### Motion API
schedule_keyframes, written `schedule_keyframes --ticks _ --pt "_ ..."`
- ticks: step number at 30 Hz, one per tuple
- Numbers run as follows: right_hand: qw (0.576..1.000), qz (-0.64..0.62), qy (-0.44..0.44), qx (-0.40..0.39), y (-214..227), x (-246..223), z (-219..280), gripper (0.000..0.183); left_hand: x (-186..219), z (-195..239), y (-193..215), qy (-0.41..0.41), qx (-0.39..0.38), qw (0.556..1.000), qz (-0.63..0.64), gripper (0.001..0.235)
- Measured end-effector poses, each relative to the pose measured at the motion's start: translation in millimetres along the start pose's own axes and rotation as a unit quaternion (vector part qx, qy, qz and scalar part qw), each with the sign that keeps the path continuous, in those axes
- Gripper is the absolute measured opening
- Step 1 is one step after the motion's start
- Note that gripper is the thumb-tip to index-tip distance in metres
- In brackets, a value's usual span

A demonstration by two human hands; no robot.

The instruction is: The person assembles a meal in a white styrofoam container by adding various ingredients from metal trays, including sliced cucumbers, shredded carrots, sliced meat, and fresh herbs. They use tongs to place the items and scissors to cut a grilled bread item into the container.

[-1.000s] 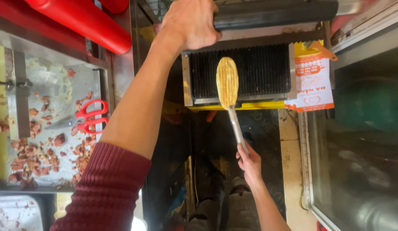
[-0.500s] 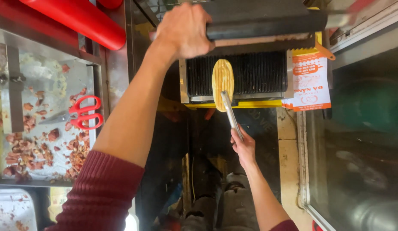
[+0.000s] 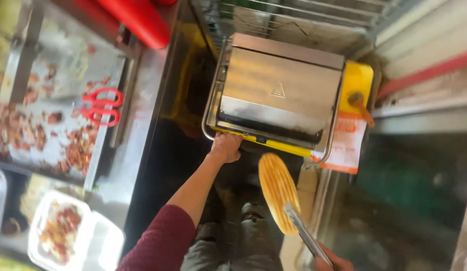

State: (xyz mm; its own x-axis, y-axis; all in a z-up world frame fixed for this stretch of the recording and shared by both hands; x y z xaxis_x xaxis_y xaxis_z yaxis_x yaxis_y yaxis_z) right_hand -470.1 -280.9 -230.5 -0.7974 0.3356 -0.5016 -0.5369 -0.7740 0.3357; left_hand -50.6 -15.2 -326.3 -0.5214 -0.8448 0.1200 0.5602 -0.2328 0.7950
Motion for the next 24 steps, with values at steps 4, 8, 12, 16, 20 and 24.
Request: schedule_keyframes --ticks 4,8,12,16,20,24 --pt "0.977 0.114 0.174 -0.050 -67 -135 3 0.041 14 -2 -35 0.049 0.119 0.992 0.007 0.063" --pt "0.911 0.072 0.284 -0.291 -203 -230 67 0.045 33 132 86 0.019 0.343 0.843 0.413 0.034" --pt "0.782 0.169 0.517 -0.304 -310 -278 177 0.070 20 297 148 0.101 0.387 0.396 0.826 0.035" --pt "0.677 0.155 0.528 -0.489 -372 -268 287 0.078 -37 397 135 0.216 0.540 0.236 0.778 0.022" --pt "0.514 0.312 0.490 -0.631 -469 -288 316 0.046 -62 498 78 0.289 0.582 0.169 0.741 0.028" --pt "0.322 0.389 0.845 -0.176 -628 -380 252 0.039 -53 568 20 0.331 0.590 0.118 0.727 0.035"
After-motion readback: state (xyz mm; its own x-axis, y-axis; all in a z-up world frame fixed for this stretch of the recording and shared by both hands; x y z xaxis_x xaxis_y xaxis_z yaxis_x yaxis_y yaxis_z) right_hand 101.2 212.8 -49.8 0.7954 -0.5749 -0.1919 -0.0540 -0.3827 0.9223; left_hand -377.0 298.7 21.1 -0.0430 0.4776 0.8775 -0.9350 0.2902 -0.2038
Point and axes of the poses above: each hand's wrist, its own z-axis away from the middle knuckle, its own y-axis out of the back of the hand, x = y × z, the point moved 10 cm from there along -z, towards the middle knuckle, and after that the axes turned 6 degrees about x, right-handed, at the moved point
